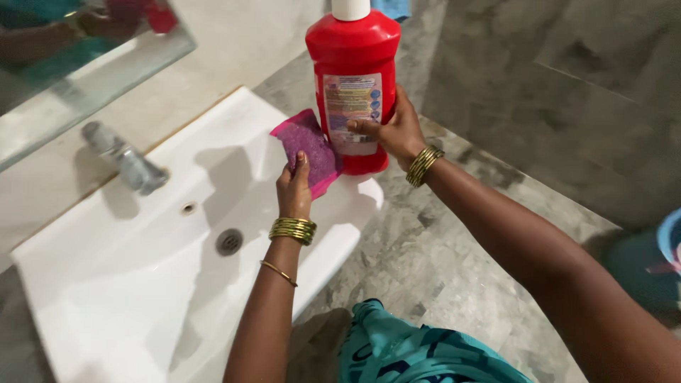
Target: The person scrubs the bathroom sink basin with a purple sponge, rinses it under running water, and then wipes the faucet and sink surfaces with a blue cloth. The person also moves a red cleaning bottle to a nearby shelf.
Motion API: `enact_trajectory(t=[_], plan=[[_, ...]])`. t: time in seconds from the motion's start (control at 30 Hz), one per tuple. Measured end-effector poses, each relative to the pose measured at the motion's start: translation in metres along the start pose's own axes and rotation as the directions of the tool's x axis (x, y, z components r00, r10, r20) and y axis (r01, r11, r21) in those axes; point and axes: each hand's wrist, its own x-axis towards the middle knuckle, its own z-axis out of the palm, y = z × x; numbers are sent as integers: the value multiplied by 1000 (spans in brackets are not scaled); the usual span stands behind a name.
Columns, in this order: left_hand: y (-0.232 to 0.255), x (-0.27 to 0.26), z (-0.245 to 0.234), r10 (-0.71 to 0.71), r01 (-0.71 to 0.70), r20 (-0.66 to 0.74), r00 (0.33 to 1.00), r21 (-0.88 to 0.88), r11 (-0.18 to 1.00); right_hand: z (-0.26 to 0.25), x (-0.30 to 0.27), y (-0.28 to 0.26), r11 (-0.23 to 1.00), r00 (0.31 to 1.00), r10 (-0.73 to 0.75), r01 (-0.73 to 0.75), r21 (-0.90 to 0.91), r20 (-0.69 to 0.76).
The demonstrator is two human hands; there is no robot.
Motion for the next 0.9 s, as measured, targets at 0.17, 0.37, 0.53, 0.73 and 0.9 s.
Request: enact_trajectory(t=[0.17, 0.37, 0.53, 0.73, 0.9], plan=[[-1, 4, 73, 132, -131, 193, 972, -20, 991, -70, -18, -10, 998, 992, -47, 51, 32, -116], [1, -6, 152, 219, -199, 294, 930, -97, 975, -142, -48, -26, 999, 967, -43, 38, -27, -252], [1, -19, 195, 210, -237, 308, 928, 54, 970, -182, -79, -40, 988, 926, -13, -45, -146, -376], [0, -47, 241, 197, -230, 404, 893, 32, 973, -218, -121, -61, 965, 837, 2, -145, -219, -548], [-1, -76, 293, 156, -186, 511, 845, 8, 983, -248, -164, -75, 961, 740, -20, -171, -217, -672]])
